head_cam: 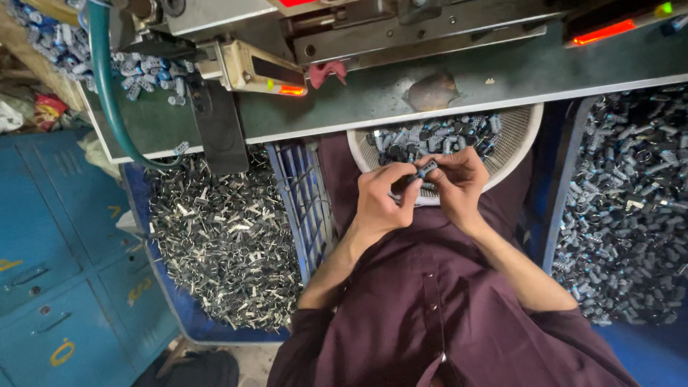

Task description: The person repeatedly picks small cylindrical components from a white basket, inserts them into a machine slot, and places the processed items into a blue bin. The task is performed continuously by hand without visible tools.

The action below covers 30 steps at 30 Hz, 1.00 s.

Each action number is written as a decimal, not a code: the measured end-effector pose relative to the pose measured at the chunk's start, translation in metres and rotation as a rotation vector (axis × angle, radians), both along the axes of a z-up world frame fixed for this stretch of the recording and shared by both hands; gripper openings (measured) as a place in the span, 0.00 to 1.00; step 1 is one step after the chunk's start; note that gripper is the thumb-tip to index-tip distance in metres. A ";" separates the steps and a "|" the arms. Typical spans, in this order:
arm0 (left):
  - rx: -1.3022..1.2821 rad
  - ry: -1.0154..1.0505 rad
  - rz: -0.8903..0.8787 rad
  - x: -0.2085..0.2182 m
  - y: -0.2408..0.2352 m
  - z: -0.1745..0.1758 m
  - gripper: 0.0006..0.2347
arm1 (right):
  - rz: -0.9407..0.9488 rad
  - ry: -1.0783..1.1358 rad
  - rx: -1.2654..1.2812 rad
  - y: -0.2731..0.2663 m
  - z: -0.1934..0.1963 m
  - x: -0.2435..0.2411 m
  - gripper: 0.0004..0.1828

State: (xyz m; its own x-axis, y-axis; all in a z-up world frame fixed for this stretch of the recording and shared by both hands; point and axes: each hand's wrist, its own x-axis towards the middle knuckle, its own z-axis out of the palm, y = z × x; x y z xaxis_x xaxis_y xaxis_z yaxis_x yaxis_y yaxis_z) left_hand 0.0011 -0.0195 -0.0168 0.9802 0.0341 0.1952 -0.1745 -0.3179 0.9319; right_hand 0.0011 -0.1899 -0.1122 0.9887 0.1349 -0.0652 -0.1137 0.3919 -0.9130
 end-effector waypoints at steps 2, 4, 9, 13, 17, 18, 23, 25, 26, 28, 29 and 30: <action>-0.026 0.101 0.001 -0.002 0.005 -0.001 0.05 | -0.004 -0.016 0.007 0.002 -0.006 -0.007 0.11; -0.040 0.139 0.008 -0.003 0.005 -0.004 0.04 | 0.007 -0.046 -0.007 0.002 -0.011 -0.010 0.13; -0.071 0.202 0.020 -0.009 0.003 -0.007 0.02 | -0.034 0.027 -0.064 -0.003 -0.020 0.001 0.15; -0.424 0.125 -0.101 -0.012 0.028 0.001 0.01 | 0.008 0.449 0.651 -0.014 -0.016 0.015 0.10; -0.341 0.202 -0.080 -0.010 0.035 0.005 0.03 | 0.128 0.590 0.674 -0.008 -0.001 0.016 0.08; -0.259 0.198 -0.043 -0.008 0.032 0.006 0.06 | 0.139 0.616 0.652 -0.005 0.004 0.016 0.07; -0.224 0.106 -0.087 0.003 0.013 0.004 0.08 | 0.139 0.389 0.333 -0.001 0.018 0.007 0.14; -0.317 0.170 -0.142 0.011 0.013 0.001 0.09 | 0.103 0.326 0.241 -0.002 0.015 0.004 0.14; -0.342 0.179 -0.146 0.011 0.012 -0.003 0.09 | 0.094 0.309 0.177 -0.005 0.012 -0.002 0.14; -0.341 0.175 -0.154 0.010 0.010 -0.012 0.08 | 0.073 0.209 -0.064 -0.011 0.003 -0.013 0.14; -0.316 0.162 -0.159 0.009 0.009 -0.017 0.08 | 0.061 0.125 -0.239 -0.014 -0.002 -0.017 0.15; -0.290 0.151 -0.162 0.005 0.007 -0.021 0.08 | 0.051 0.043 -0.414 -0.017 -0.006 -0.023 0.16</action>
State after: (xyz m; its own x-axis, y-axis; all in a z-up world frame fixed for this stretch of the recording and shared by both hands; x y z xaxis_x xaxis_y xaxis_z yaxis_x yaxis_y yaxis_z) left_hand 0.0062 -0.0125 -0.0380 0.9944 -0.0909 0.0532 -0.0549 -0.0161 0.9984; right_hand -0.0219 -0.2067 -0.1184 0.9767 0.1370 -0.1652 -0.1647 -0.0146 -0.9862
